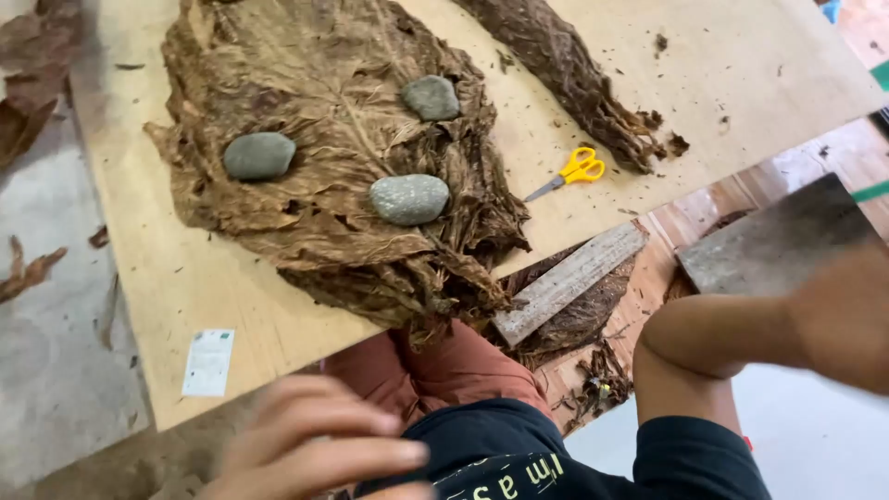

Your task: Spreading out and flattening large dried leaves on a wooden board using stones as weights and smoothing tools

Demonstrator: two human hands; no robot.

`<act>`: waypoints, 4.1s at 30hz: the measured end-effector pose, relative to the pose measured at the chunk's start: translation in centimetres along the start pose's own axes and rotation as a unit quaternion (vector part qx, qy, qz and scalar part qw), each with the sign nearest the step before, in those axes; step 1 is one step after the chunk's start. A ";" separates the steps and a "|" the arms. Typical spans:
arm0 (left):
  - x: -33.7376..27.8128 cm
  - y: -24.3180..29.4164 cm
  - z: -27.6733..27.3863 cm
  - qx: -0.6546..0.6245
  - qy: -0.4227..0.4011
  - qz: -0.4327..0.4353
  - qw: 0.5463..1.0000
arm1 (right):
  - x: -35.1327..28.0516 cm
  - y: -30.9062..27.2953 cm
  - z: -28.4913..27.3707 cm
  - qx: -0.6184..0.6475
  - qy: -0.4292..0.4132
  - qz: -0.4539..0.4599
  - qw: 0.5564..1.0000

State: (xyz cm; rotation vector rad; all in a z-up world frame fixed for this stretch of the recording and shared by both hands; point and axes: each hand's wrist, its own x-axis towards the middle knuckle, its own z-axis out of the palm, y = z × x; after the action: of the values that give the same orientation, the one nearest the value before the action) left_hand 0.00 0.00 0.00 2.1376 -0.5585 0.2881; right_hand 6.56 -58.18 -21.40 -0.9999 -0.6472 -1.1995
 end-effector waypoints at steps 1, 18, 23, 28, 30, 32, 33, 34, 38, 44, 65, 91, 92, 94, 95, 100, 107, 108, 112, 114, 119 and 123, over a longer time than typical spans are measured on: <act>0.9 -0.6 1.1 -0.003 -0.003 0.004 1.000 | 4.4 2.8 9.1 -0.004 0.001 -0.004 1.000; 3.7 -3.7 8.8 -0.404 -0.126 0.194 0.885 | -0.7 -2.7 33.8 0.270 -0.311 -0.019 0.911; 1.9 -5.1 9.6 -0.454 -0.124 0.043 0.881 | -0.5 1.5 31.0 0.050 -0.200 0.112 0.972; 5.4 -5.8 10.5 -0.198 -0.050 0.078 0.976 | -0.2 15.5 22.7 -0.308 -0.231 0.362 0.849; 5.2 -9.1 13.1 0.032 -0.048 0.094 0.994 | -0.8 19.9 21.1 -0.416 -0.297 0.318 0.799; 5.7 -11.6 14.4 0.093 -0.057 0.071 0.992 | -2.0 22.7 19.5 -0.494 -0.328 0.273 0.757; 6.1 -12.9 15.1 0.149 -0.068 0.058 0.985 | -2.3 24.1 18.5 -0.575 -0.347 0.219 0.708; 5.9 -13.7 15.6 0.150 -0.066 0.055 0.985 | -2.7 25.3 18.2 -0.573 -0.348 0.219 0.709; 5.4 -15.1 17.1 0.222 -0.126 0.001 0.967 | -2.8 27.6 17.8 -0.636 -0.320 0.282 0.644; 5.2 -15.0 16.9 0.220 -0.110 -0.001 0.969 | -2.2 29.3 16.9 -0.630 -0.305 0.366 0.613; 9.5 -12.3 15.4 0.024 -0.139 -0.046 0.989 | 1.3 27.6 18.3 -0.513 -0.327 0.221 0.762; 21.6 -26.0 28.2 -0.231 -0.001 -0.350 0.908 | -7.0 26.5 24.1 -0.332 -0.283 0.484 0.758; 21.5 -26.0 28.3 -0.259 0.012 -0.346 0.902 | -7.0 26.9 24.2 -0.314 -0.239 0.513 0.762; 21.4 -25.2 27.6 -0.288 0.028 -0.341 0.894 | -6.6 26.4 25.1 -0.295 -0.197 0.540 0.763; 21.5 -24.2 26.9 -0.324 0.016 -0.358 0.876 | -6.2 25.4 25.8 -0.306 -0.235 0.495 0.778; 22.2 -18.1 22.1 -0.384 -0.021 -0.323 0.865 | -5.2 20.8 29.4 -0.333 -0.351 0.360 0.797; 23.1 -21.0 24.2 -0.409 0.036 -0.425 0.807 | -5.0 19.5 31.7 -0.420 -0.588 0.265 0.638; 23.0 -21.8 24.6 -0.423 0.035 -0.434 0.795 | -4.9 19.2 32.0 -0.407 -0.576 0.307 0.639; 22.5 -19.5 22.1 -0.444 0.021 -0.459 0.770 | -5.5 21.2 30.5 -0.337 -0.410 0.344 0.775; 22.9 -19.7 22.2 -0.421 0.014 -0.481 0.769 | -6.1 22.2 29.9 -0.416 -0.427 0.346 0.725; 22.6 -20.9 23.1 -0.442 0.044 -0.495 0.747 | -6.2 23.1 29.1 -0.386 -0.371 0.412 0.737; 22.3 -22.4 24.5 -0.480 0.077 -0.491 0.723 | -5.8 24.2 27.5 -0.359 -0.321 0.465 0.743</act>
State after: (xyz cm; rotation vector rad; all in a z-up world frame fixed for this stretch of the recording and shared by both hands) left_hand 30.47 -14.87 -21.28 1.0959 0.5104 -0.3738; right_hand 30.59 -30.00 -20.98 -2.1147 -0.0711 -0.1125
